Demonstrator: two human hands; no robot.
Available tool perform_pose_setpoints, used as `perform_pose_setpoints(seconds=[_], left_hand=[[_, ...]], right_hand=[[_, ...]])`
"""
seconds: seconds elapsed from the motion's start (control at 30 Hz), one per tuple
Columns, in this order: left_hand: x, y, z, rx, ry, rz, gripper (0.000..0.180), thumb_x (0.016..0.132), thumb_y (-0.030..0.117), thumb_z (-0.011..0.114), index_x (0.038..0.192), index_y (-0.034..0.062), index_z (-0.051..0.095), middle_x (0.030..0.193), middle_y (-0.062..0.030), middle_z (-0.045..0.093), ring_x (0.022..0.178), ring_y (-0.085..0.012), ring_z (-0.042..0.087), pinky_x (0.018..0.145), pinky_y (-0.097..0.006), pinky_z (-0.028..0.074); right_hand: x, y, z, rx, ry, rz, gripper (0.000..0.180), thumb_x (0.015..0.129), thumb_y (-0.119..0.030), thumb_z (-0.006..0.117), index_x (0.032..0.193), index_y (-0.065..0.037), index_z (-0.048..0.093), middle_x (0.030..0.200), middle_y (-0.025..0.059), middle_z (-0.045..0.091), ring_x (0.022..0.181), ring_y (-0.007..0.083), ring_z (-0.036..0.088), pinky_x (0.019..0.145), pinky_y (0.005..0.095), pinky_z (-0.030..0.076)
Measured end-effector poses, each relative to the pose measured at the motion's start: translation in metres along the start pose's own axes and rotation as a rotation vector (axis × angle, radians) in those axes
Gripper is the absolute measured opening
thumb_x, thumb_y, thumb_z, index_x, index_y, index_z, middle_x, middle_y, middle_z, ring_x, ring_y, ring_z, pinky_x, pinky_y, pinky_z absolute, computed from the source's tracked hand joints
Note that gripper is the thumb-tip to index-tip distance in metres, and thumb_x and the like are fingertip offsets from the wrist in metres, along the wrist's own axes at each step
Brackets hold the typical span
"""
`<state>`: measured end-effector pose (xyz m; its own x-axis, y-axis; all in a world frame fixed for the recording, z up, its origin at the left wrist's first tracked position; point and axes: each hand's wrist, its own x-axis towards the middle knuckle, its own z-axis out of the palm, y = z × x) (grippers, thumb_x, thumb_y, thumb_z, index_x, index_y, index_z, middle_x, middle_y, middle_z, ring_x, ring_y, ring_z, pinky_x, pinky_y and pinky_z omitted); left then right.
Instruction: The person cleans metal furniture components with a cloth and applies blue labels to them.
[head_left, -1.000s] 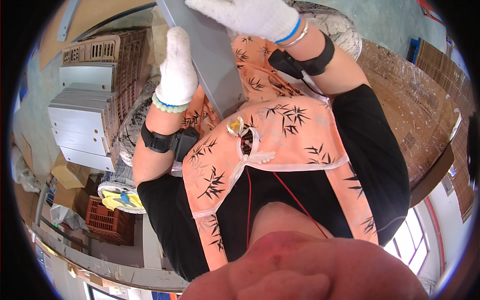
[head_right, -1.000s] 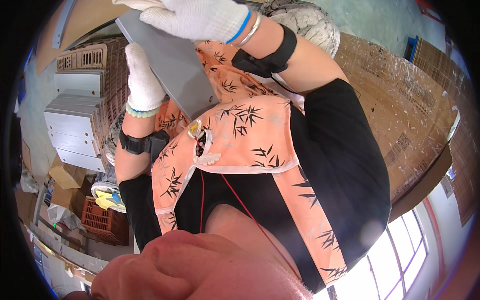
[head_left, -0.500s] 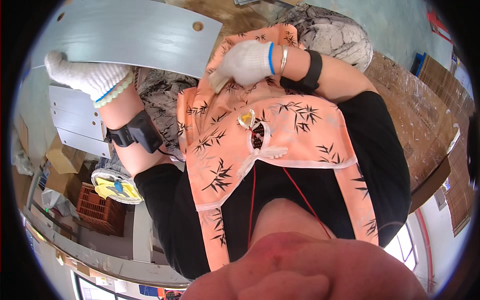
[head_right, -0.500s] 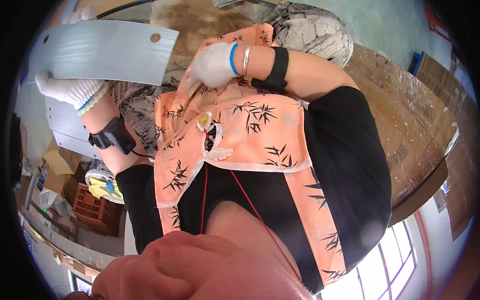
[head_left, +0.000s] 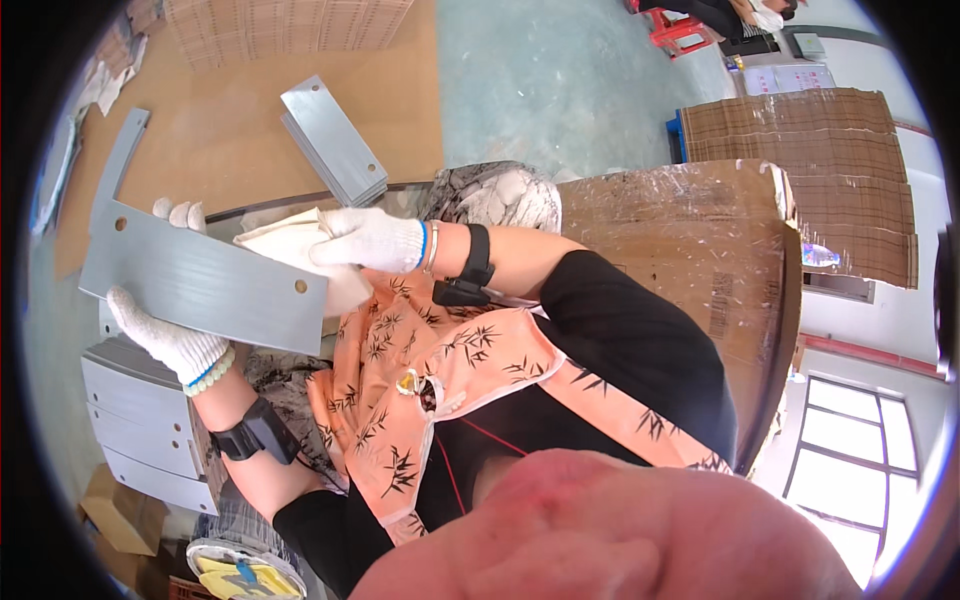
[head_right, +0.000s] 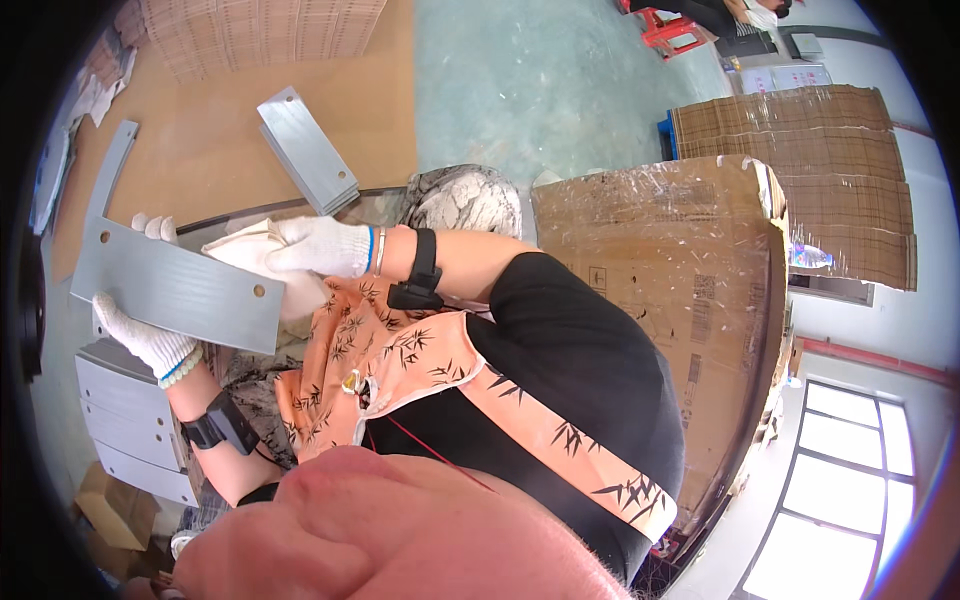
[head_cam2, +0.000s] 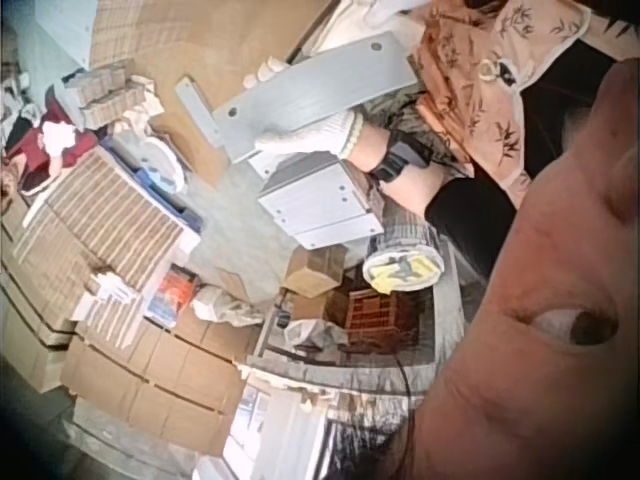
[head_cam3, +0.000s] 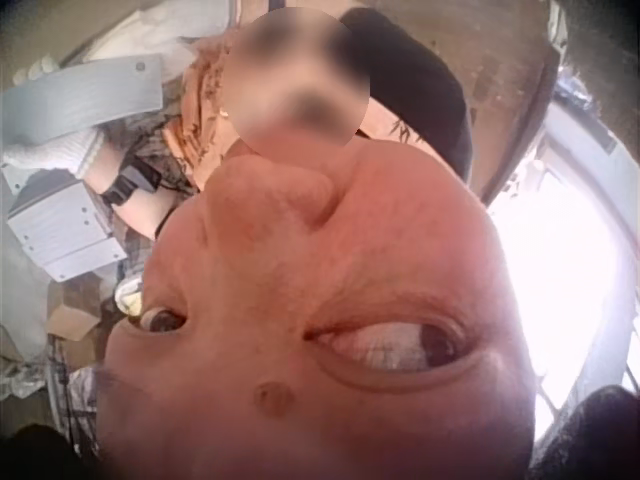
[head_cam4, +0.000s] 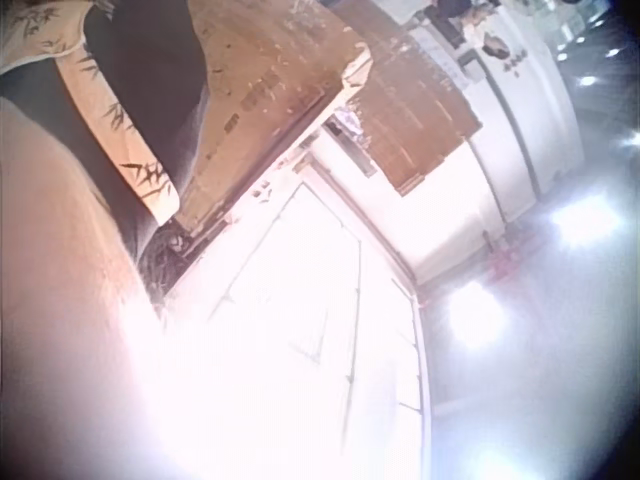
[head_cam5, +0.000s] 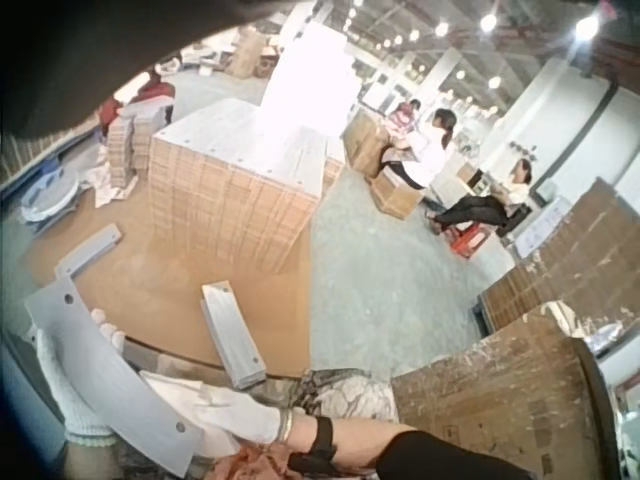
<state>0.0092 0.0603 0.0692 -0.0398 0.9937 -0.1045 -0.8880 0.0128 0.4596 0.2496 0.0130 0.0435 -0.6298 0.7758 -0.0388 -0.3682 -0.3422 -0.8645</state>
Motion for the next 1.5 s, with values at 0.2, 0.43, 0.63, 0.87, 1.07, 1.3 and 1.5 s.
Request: perform_pose_setpoints(seconds=[0.2,0.43,0.63,0.87,1.07,1.3,1.5], left_hand=[[-0.004,-0.008,0.004,0.018,0.054,0.009,0.096,0.084,0.045,0.071,0.152,-0.0062,0.028,0.152,-0.0323,0.032,0.142,-0.0481,0.032,0.125,-0.059,0.022],[-0.013,-0.030,0.000,-0.021,-0.099,-0.044,0.095,0.087,0.054,0.067,0.152,-0.0039,0.030,0.152,-0.0280,0.037,0.140,-0.0430,0.039,0.125,-0.055,0.025],[-0.037,-0.067,-0.002,0.393,-0.180,-0.172,0.090,0.095,0.059,0.056,0.154,-0.0043,0.029,0.155,-0.0228,0.039,0.140,-0.0362,0.042,0.119,-0.049,0.033],[-0.036,-0.085,-0.004,0.384,-0.055,-0.225,0.071,0.102,0.043,0.045,0.153,-0.0045,0.031,0.152,-0.0227,0.044,0.143,-0.0362,0.041,0.121,-0.047,0.030],[-0.038,-0.087,0.007,0.434,0.279,-0.161,0.055,0.105,0.041,0.044,0.146,0.0033,0.045,0.145,-0.0173,0.052,0.132,-0.0296,0.051,0.116,-0.043,0.037],[-0.027,-0.072,0.000,0.158,0.126,-0.221,0.070,0.094,0.046,0.063,0.138,-0.0056,0.046,0.140,-0.0273,0.051,0.129,-0.0397,0.051,0.112,-0.053,0.044],[-0.011,-0.036,0.007,-0.119,-0.006,-0.103,0.081,0.075,0.037,0.075,0.140,-0.0012,0.044,0.136,-0.0265,0.044,0.134,-0.0430,0.041,0.125,-0.059,0.025]], right_hand=[[-0.001,-0.002,0.005,-0.136,0.029,0.117,0.073,0.079,0.000,0.065,0.149,-0.001,0.045,0.147,0.0083,0.054,0.135,0.0169,0.050,0.116,0.0344,0.036],[-0.001,-0.005,0.007,-0.108,0.189,0.094,0.067,0.081,0.002,0.064,0.147,-0.001,0.049,0.142,0.0081,0.058,0.130,0.0145,0.054,0.113,0.0320,0.041],[0.010,-0.008,0.004,-0.345,0.488,-0.175,0.033,0.089,-0.016,0.068,0.120,-0.008,0.068,0.115,0.0062,0.072,0.105,0.0194,0.068,0.089,0.0348,0.054],[-0.014,0.031,0.017,-1.105,0.375,-0.426,0.033,0.090,-0.029,0.065,0.120,-0.015,0.069,0.100,0.0141,0.070,0.089,0.0356,0.068,0.072,0.0478,0.055],[0.001,0.021,-0.008,-1.226,0.427,-0.262,0.036,0.095,-0.029,0.053,0.122,-0.010,0.068,0.111,0.0154,0.071,0.095,0.0390,0.068,0.081,0.0422,0.057],[-0.006,0.048,0.008,-1.241,0.293,-0.765,0.037,0.083,-0.023,0.067,0.119,-0.015,0.067,0.093,0.0149,0.069,0.079,0.0370,0.068,0.068,0.0436,0.056],[0.024,0.045,-0.044,-0.993,0.765,0.178,0.027,0.094,-0.028,0.062,0.115,-0.015,0.072,0.094,0.0144,0.072,0.088,0.0296,0.072,0.079,0.0396,0.059]])
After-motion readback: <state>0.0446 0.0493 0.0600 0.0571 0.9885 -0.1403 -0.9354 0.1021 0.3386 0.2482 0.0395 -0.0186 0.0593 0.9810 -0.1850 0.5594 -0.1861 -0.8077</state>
